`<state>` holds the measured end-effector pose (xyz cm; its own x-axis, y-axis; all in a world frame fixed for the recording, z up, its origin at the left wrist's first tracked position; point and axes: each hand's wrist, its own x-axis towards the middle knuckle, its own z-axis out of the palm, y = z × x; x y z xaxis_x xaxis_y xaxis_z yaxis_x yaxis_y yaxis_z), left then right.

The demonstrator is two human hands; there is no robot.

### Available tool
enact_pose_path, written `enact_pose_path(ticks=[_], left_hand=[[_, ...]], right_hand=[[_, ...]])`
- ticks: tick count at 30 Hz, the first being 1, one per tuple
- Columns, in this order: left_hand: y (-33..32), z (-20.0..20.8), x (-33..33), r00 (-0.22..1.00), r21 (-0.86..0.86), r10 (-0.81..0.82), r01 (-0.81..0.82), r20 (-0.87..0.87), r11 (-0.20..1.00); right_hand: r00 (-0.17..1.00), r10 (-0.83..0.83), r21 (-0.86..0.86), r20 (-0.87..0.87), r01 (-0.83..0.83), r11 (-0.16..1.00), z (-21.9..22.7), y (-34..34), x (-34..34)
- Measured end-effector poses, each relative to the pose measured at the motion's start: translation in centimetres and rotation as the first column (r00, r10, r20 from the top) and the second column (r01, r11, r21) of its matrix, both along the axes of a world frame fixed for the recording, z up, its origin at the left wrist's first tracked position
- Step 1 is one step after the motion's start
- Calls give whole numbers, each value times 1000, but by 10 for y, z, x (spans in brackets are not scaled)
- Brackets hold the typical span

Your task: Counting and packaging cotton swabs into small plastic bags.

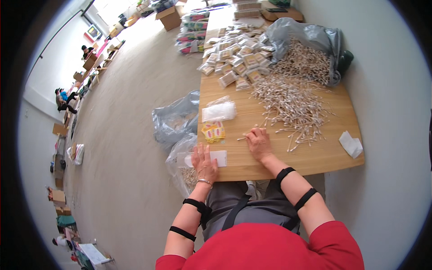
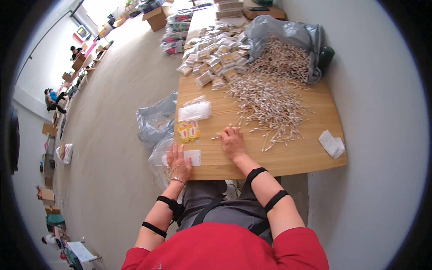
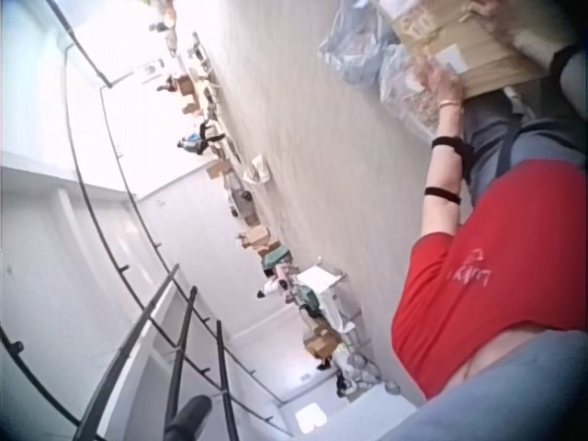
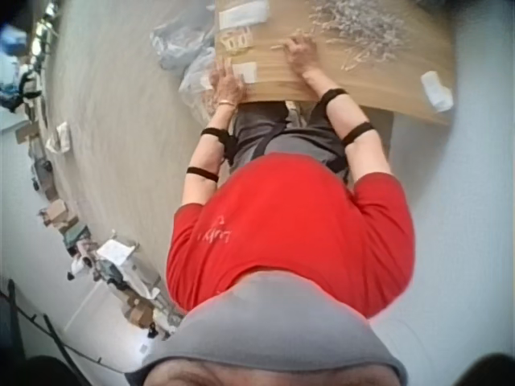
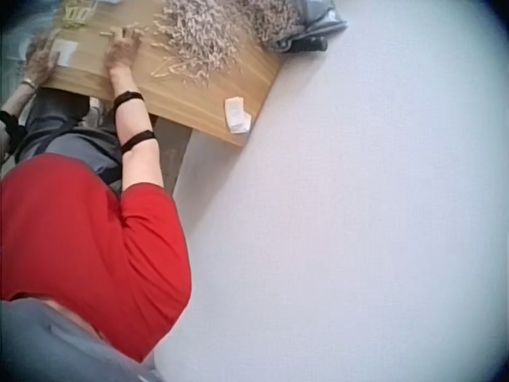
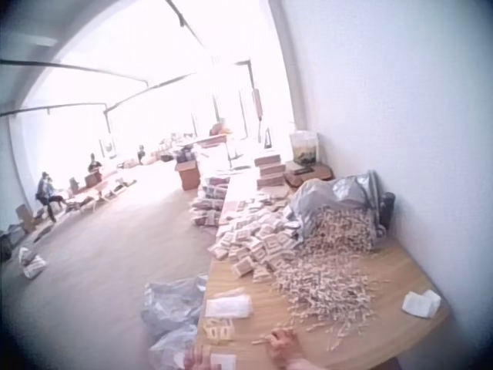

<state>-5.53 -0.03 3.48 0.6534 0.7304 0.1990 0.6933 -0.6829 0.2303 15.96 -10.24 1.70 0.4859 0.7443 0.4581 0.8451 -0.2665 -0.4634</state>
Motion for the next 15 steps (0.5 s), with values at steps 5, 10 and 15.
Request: enact_pose_path(ticks=[5, 10, 15], left_hand=[[-23, -6, 72, 927, -101, -318, 343, 200, 934], [-24, -20, 116, 930, -138, -302, 334, 211, 933], [-29, -21, 136, 939, -108, -250, 281, 237, 954]], right_hand=[[998, 24, -1, -55, -24, 1000, -4, -16, -6], [993, -112, -1, -48, 112, 994, 12, -67, 3], [750, -661, 43, -31, 662, 749, 8, -132, 62]])
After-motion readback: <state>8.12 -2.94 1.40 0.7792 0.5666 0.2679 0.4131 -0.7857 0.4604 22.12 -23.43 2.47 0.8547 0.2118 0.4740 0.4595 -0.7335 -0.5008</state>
